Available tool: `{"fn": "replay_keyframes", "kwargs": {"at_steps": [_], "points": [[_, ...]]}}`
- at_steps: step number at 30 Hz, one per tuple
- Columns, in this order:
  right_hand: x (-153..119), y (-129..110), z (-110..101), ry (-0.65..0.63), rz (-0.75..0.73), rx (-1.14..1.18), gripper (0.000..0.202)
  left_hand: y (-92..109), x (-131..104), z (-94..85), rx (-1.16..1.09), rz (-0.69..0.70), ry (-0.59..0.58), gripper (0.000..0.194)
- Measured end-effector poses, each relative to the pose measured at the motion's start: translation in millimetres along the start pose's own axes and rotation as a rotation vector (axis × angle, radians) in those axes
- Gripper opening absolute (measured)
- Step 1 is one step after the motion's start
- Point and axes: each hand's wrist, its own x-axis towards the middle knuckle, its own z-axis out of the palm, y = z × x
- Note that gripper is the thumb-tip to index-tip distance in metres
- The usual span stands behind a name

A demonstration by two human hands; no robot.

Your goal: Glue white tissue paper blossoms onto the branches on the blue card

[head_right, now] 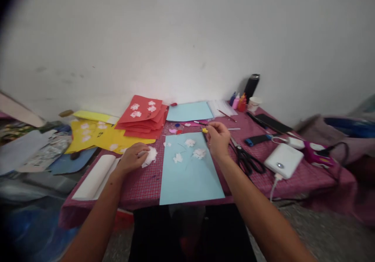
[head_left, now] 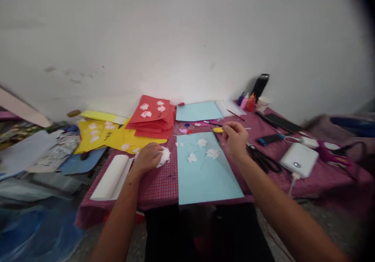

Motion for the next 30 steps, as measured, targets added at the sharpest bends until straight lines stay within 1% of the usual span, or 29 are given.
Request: {"fn": "replay_keyframes", "kwargs": {"at_steps": [2, 3, 4, 5, 7, 9, 10, 11, 12, 14, 16, 19, 22, 24, 25, 27, 28, 30], "points": [[8, -12, -6, -0.014, 0.018, 0.059, 0.014, -5, 0, 2.7, 0.018, 0.031, -0.003, 0.017], [12, -18, -12, -0.025, 0.036, 0.058, 0.014, -8, 0, 3.7, 0.026, 0.036, -0.002, 0.017], [14, -23, -20, -0.056, 0.063, 0.025, 0.014, -10, 0, 4.5, 0.034, 0.038, -0.006, 0.016], [14, -28, -31, -0.117, 0.092, -0.044, 0.014, -11, 0, 5.0, 0.04, 0.041, -0.01, 0.017], [10, -34, -55, -0.314, 0.121, -0.289, 0.015, -13, 1, 5.2, 0.064, 0.048, -0.011, 0.018], [-3, -36, -80, -0.508, 0.068, -0.644, 0.018, -12, 2, 5.1, 0.095, 0.05, -0.014, 0.019], [-11, -36, -90, -0.577, 0.014, -0.827, 0.019, -12, 2, 5.0, 0.108, 0.05, -0.016, 0.02], [-21, -34, -99, -0.611, -0.03, -0.998, 0.018, -12, 2, 5.0, 0.117, 0.049, -0.019, 0.02], [-30, -33, -105, -0.615, -0.062, -1.154, 0.018, -11, 2, 5.1, 0.121, 0.049, -0.023, 0.02], [-47, -29, -110, -0.635, -0.096, -1.377, 0.018, -10, 3, 5.4, 0.123, 0.05, -0.021, 0.021], [-59, -27, -108, -0.649, -0.12, -1.504, 0.017, -9, 3, 5.3, 0.123, 0.047, 0.003, 0.021], [-65, -26, -100, -0.68, -0.13, -1.632, 0.023, -8, 3, 4.6, 0.119, 0.034, 0.053, 0.019], [-63, -27, -99, -0.713, -0.134, -1.669, 0.03, -6, 2, 3.5, 0.109, 0.011, 0.05, 0.019], [-60, -29, -101, -0.726, -0.157, -1.584, 0.035, -5, 2, 3.1, 0.1, -0.003, 0.043, 0.02], [-58, -31, -101, -0.727, -0.181, -1.492, 0.036, -5, 2, 3.1, 0.095, -0.01, 0.048, 0.02], [-53, -34, -97, -0.701, -0.229, -1.239, 0.034, -4, 2, 3.4, 0.089, -0.037, 0.075, 0.022], [-50, -36, -91, -0.677, -0.238, -1.105, 0.031, -5, 1, 3.6, 0.085, -0.057, 0.095, 0.023], [-41, -38, -73, -0.599, -0.218, -0.9, 0.027, -5, 1, 4.1, 0.073, -0.098, 0.133, 0.025]]}}
